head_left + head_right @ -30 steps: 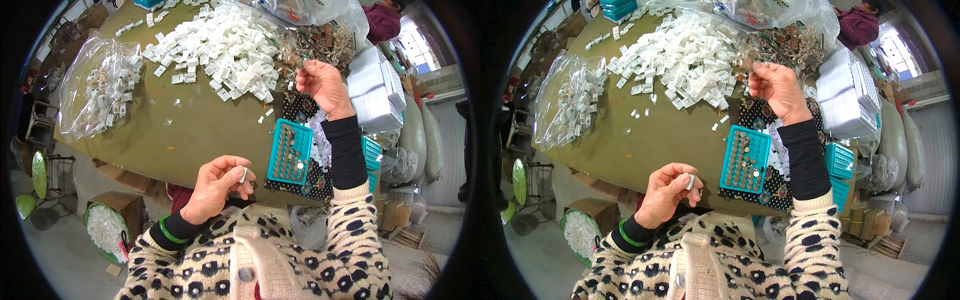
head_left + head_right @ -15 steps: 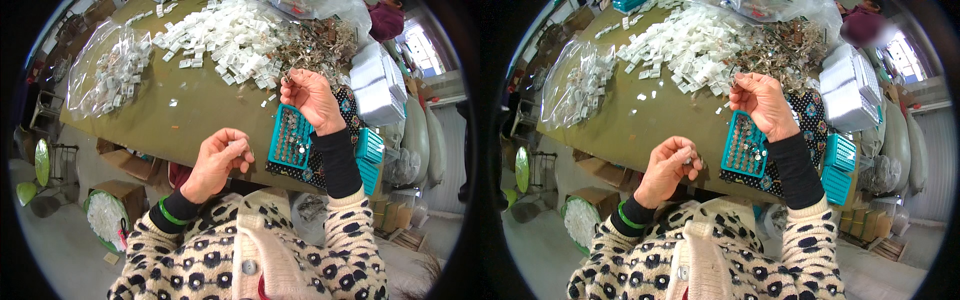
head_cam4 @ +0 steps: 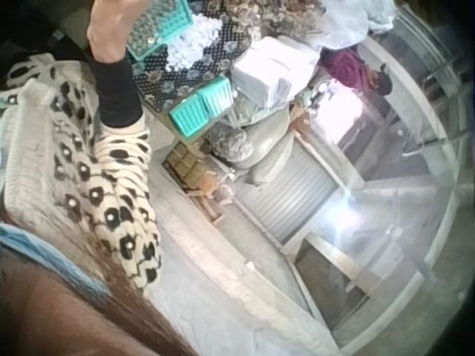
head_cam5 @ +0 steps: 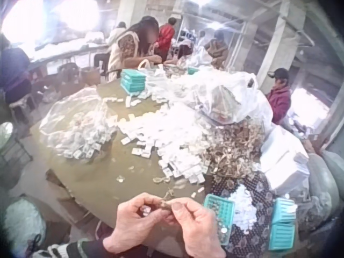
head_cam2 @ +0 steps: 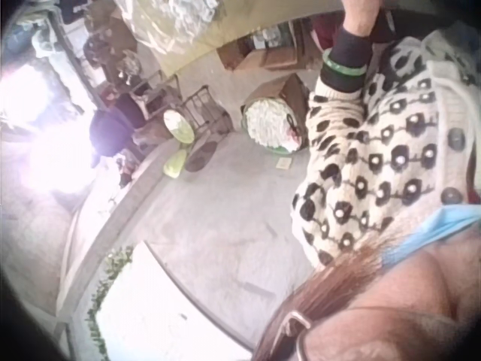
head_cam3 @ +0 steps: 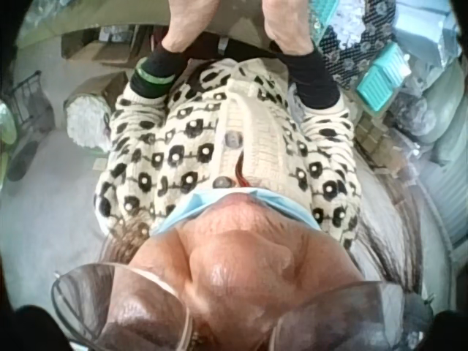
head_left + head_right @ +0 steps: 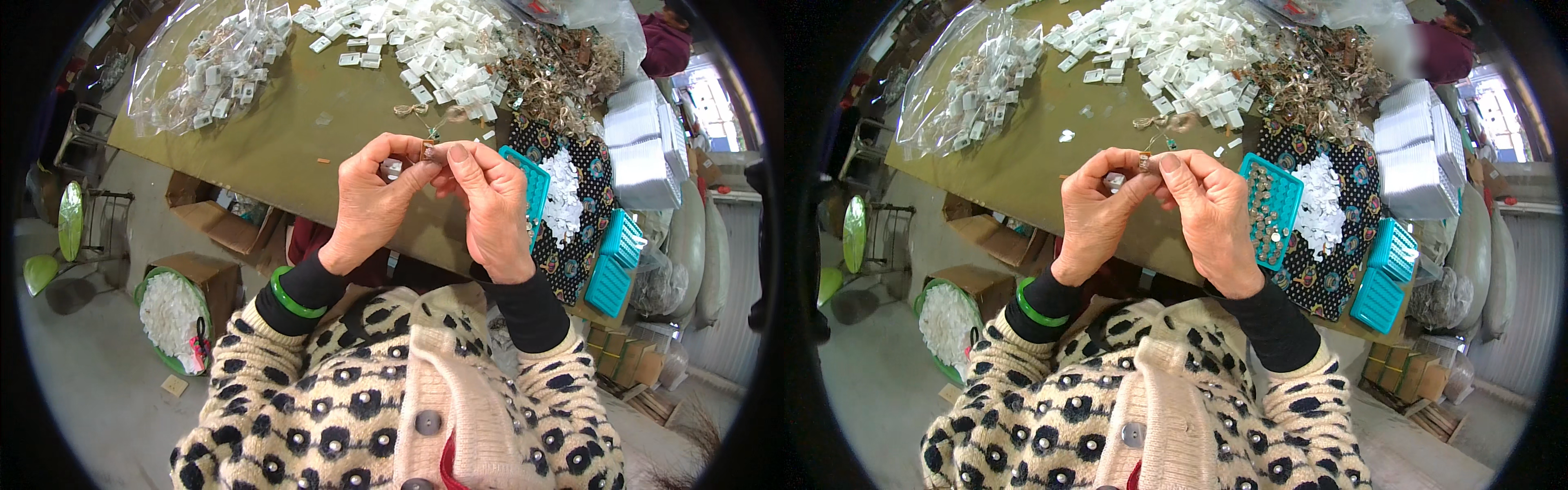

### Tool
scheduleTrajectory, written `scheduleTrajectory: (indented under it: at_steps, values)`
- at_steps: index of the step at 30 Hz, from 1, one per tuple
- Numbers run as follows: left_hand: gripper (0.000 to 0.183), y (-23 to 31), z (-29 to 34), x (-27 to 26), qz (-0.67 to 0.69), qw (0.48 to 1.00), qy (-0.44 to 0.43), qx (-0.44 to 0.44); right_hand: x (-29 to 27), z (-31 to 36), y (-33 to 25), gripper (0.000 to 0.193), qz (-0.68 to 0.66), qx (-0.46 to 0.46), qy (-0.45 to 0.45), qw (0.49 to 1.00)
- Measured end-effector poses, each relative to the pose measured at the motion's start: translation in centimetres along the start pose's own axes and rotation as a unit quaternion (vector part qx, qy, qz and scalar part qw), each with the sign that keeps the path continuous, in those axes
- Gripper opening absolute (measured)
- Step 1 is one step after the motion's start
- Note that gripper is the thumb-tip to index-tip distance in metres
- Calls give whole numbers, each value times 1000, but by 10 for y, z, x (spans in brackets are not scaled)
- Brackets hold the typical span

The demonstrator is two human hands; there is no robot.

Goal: The person opens a plastic bag of small metal parts, then repeatedly picks white plastic housings and metal components from the table, inserts the metal parts into the housings, and places the assembled units back on the table. The person works one unit at a time with both hands.

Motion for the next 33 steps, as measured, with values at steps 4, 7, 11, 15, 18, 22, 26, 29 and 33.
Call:
scheduleTrajectory:
  at_steps: [4, 7, 11, 15, 18, 22, 26, 29, 33]
  values:
    - [16, -2, 3, -8, 51, 999, -13, -12, 12, 8, -39, 20, 409, -268, 55, 870]
    - [16, -4, 2, -9, 132, 989, -39, -47, 24, 4, -45, 32, 519, -352, 7, 779]
    - [17, -5, 4, -11, 180, 979, -57, -81, 24, -3, -41, 27, 525, -361, -26, 770]
    - [18, 3, 6, -14, 133, 990, -25, -47, 22, -1, -37, 20, 518, -352, -17, 780]
    - [18, 4, 7, -14, 129, 990, -29, -55, 21, 2, -36, 18, 498, -341, -21, 797]
    - [17, -5, 12, -9, 339, 931, -34, -132, 20, 6, -36, 16, 464, -321, -29, 825]
    - [16, -9, 16, 2, 419, 888, -54, -184, 16, 9, -35, 15, 453, -294, -4, 842]
    - [15, -9, 20, 6, 425, 881, -58, -200, 14, 13, -36, 15, 454, -313, 19, 834]
    - [14, -3, 23, 15, 443, 869, -120, -185, 6, 15, -34, 12, 364, -297, 21, 882]
Point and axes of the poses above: each hand's wrist, its own z-axis away from the middle knuckle, its own x-axis out of the palm, y = z × x, the point moved 6 cm from there along -z, towards the middle knuckle, and after that the axes turned 5 degrees about -y, right-handed, at the moved point
